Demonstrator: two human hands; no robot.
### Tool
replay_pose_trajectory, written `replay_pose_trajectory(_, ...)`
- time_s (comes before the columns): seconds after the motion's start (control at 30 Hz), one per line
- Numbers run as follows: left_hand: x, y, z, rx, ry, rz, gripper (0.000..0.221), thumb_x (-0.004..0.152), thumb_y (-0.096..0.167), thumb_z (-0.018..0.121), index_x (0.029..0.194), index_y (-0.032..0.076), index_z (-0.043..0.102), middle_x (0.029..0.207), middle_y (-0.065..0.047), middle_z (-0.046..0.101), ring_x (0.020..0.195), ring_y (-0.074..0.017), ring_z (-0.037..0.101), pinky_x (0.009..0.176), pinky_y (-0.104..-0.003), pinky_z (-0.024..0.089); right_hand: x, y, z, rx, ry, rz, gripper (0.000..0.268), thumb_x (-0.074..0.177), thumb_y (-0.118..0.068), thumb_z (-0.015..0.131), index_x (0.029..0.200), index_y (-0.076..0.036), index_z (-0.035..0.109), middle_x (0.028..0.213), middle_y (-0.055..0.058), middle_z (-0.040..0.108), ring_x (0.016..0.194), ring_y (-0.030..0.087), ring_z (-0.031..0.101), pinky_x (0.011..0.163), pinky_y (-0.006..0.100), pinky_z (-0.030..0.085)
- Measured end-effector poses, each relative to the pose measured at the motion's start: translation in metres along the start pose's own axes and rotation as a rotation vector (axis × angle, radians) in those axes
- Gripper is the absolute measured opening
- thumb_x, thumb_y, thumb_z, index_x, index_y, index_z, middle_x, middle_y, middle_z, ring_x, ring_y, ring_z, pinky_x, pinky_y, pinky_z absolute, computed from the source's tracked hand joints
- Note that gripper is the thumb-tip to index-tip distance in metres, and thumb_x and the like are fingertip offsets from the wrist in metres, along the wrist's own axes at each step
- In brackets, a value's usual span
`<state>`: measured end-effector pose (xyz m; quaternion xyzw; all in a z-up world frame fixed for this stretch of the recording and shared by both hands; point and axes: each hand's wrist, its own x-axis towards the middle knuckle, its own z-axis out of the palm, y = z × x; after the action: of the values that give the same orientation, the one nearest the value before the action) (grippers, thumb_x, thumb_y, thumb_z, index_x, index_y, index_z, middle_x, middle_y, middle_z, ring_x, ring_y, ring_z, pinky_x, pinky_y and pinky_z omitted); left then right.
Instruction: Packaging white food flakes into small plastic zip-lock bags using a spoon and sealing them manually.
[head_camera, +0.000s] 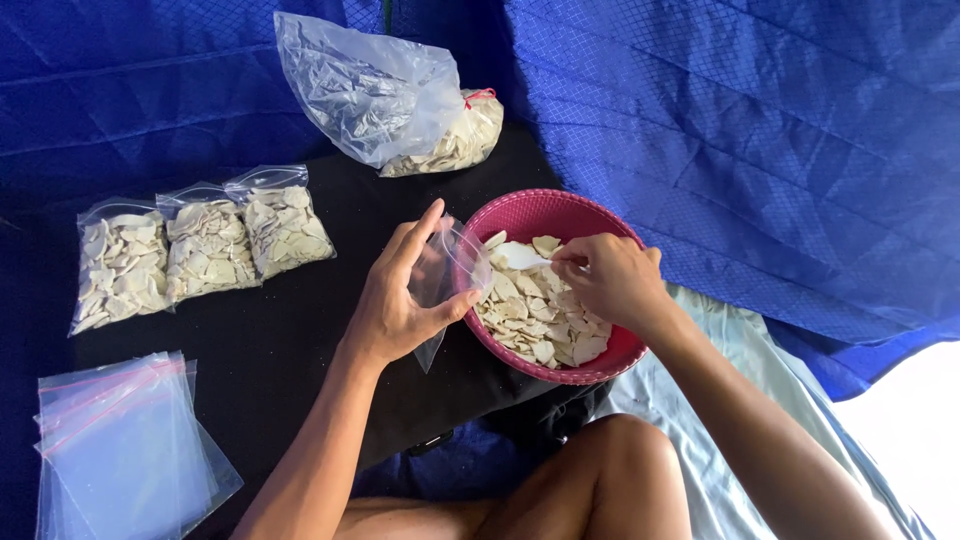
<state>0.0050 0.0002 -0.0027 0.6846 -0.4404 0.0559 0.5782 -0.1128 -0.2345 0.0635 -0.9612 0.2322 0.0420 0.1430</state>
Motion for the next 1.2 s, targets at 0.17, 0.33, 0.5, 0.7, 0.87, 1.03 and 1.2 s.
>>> replay_pose_trajectory(0.17,-0.002,0.004,-0.001,0.015,-0.002,-0.015,0.097,0.076,0.046,0.083,0.155,0.010,0.041,0.135,-0.018,0.062,0.100,-0.0310,0.068,0.074,-0.042,0.055,0.010,0.000,0.000,0.027,-0.007,0.008,0.027,0.093,-0.031,0.059,0.110,-0.023,0.079,0.102,0.000,0.079,0.108,0.030,0.071,0.091,0.045,0.041)
replay_pose_trajectory(0.33,-0.001,0.005,-0.002,0.016,0.005,-0.024,0.097,0.075,0.047,0.082,0.155,0.010,0.041,0.134,-0.019,0.062,0.099,-0.0316,0.067,0.074,-0.043,0.055,0.006,-0.008,-0.011,0.024,-0.014,0.014,0.029,0.093,-0.030,0.058,0.113,-0.025,0.078,0.103,-0.002,0.079,0.109,0.029,0.070,0.095,0.046,0.037)
replay_pose_trajectory(0.5,-0.001,0.004,-0.001,0.014,-0.007,-0.022,0.097,0.076,0.045,0.083,0.156,0.010,0.041,0.134,-0.018,0.062,0.099,-0.0313,0.067,0.075,-0.042,0.054,-0.002,-0.007,-0.013,-0.025,0.010,-0.003,0.027,0.094,-0.031,0.058,0.113,-0.031,0.077,0.100,-0.007,0.079,0.109,0.026,0.070,0.093,0.045,0.035)
replay_pose_trajectory(0.7,-0.001,0.003,-0.004,0.007,-0.004,-0.019,0.097,0.076,0.046,0.082,0.156,0.010,0.040,0.135,-0.019,0.061,0.099,-0.0313,0.066,0.075,-0.042,0.054,0.002,-0.008,0.000,0.052,0.006,-0.030,0.024,0.094,-0.027,0.060,0.112,-0.027,0.077,0.097,-0.006,0.079,0.109,0.027,0.070,0.087,0.044,0.036)
replay_pose_trajectory(0.87,-0.001,0.005,-0.003,0.019,0.001,-0.036,0.098,0.075,0.046,0.084,0.156,0.012,0.040,0.134,-0.017,0.062,0.099,-0.0307,0.066,0.074,-0.041,0.054,-0.011,-0.005,-0.018,0.194,-0.023,-0.007,0.023,0.096,-0.027,0.062,0.112,-0.025,0.079,0.093,-0.005,0.081,0.109,0.026,0.071,0.090,0.043,0.037)
replay_pose_trajectory(1.03,-0.003,0.005,-0.003,0.026,0.010,-0.046,0.100,0.074,0.048,0.084,0.156,0.012,0.041,0.134,-0.017,0.063,0.099,-0.0307,0.066,0.074,-0.041,0.053,-0.030,-0.029,-0.058,0.296,0.028,-0.015,0.022,0.096,-0.028,0.064,0.110,-0.019,0.079,0.093,0.003,0.082,0.107,0.032,0.072,0.091,0.045,0.039)
replay_pose_trajectory(1.2,-0.004,-0.001,-0.002,0.029,0.032,-0.020,0.098,0.073,0.040,0.086,0.155,0.012,0.042,0.131,-0.016,0.064,0.097,-0.0313,0.066,0.074,-0.042,0.054,-0.038,-0.054,-0.058,-0.055,0.184,-0.189,0.018,0.094,-0.032,0.067,0.107,-0.031,0.079,0.090,-0.011,0.079,0.096,0.020,0.073,0.085,0.039,0.033)
